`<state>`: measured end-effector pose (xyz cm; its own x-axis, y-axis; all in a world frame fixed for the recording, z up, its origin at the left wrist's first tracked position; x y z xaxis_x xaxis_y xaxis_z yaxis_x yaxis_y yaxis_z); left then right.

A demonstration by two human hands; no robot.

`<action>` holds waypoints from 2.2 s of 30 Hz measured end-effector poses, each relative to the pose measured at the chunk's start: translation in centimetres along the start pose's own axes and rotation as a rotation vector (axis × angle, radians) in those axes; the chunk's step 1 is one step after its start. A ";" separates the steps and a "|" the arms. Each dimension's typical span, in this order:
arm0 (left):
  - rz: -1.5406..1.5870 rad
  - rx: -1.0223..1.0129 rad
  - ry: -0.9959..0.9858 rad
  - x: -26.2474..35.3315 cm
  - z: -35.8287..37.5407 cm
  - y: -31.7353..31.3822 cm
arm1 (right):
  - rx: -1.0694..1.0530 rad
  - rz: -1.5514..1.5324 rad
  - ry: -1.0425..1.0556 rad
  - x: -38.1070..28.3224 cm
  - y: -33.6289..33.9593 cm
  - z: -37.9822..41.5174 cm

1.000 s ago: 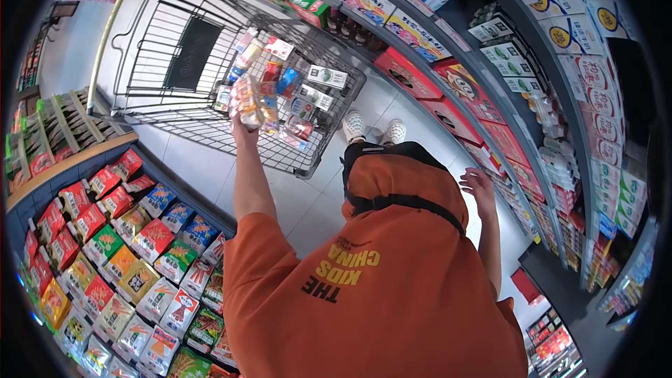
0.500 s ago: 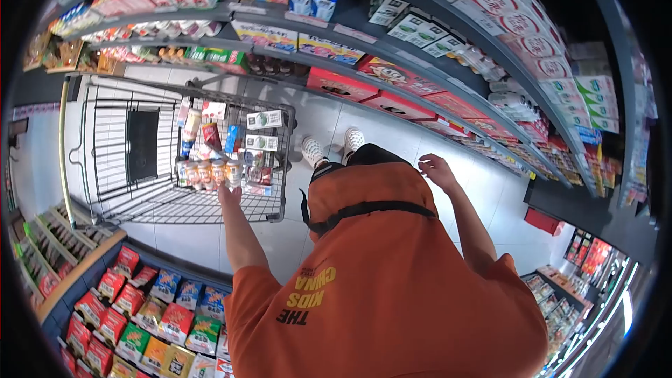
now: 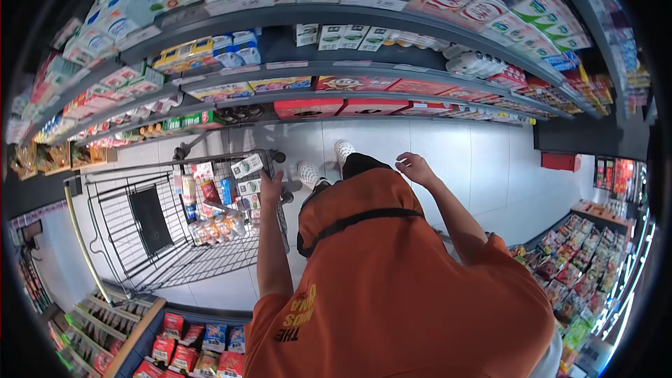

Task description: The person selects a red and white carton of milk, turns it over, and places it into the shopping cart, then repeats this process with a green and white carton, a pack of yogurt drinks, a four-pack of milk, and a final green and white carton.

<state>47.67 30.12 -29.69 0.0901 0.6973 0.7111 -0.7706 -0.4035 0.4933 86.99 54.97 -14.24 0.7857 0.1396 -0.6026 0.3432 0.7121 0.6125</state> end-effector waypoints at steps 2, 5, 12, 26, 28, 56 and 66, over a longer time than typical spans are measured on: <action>0.123 -0.083 0.149 -0.3 -0.5 -0.4 | 0.035 -0.019 -0.029 1.3 0.5 0.5; 0.152 -0.119 0.131 0.1 -1.1 -0.5 | 0.068 -0.065 -0.093 3.3 1.0 1.1; 0.036 0.004 0.132 -0.8 -3.2 -1.1 | 0.350 0.039 0.074 5.0 10.0 -1.0; -0.518 0.310 0.301 -2.1 -1.4 -3.0 | 0.345 0.848 0.352 3.2 37.7 -13.4; -0.535 0.362 0.305 -1.5 -0.7 -4.7 | 0.300 0.881 0.373 3.4 37.5 -14.1; 0.051 0.137 0.033 20.1 9.9 -21.8 | 0.352 0.757 0.595 2.4 37.9 -12.3; -0.268 0.077 -0.910 52.7 18.9 -19.2 | 0.390 0.680 1.074 -5.5 35.0 1.4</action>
<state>79.12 63.43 7.73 0.7395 0.0567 0.6707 -0.6122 -0.3575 0.7053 95.41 78.18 11.24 0.1262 0.9857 -0.1117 0.3123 0.0674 0.9476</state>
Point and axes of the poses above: each hand's wrist, its own z-axis away from the middle knuckle, its own y-axis out of the back of the hand, x = y × z, the point moved 5 cm from there along -z, towards the middle knuckle, and after that the axes turned 5 degrees about y, right-handed, at the moved point
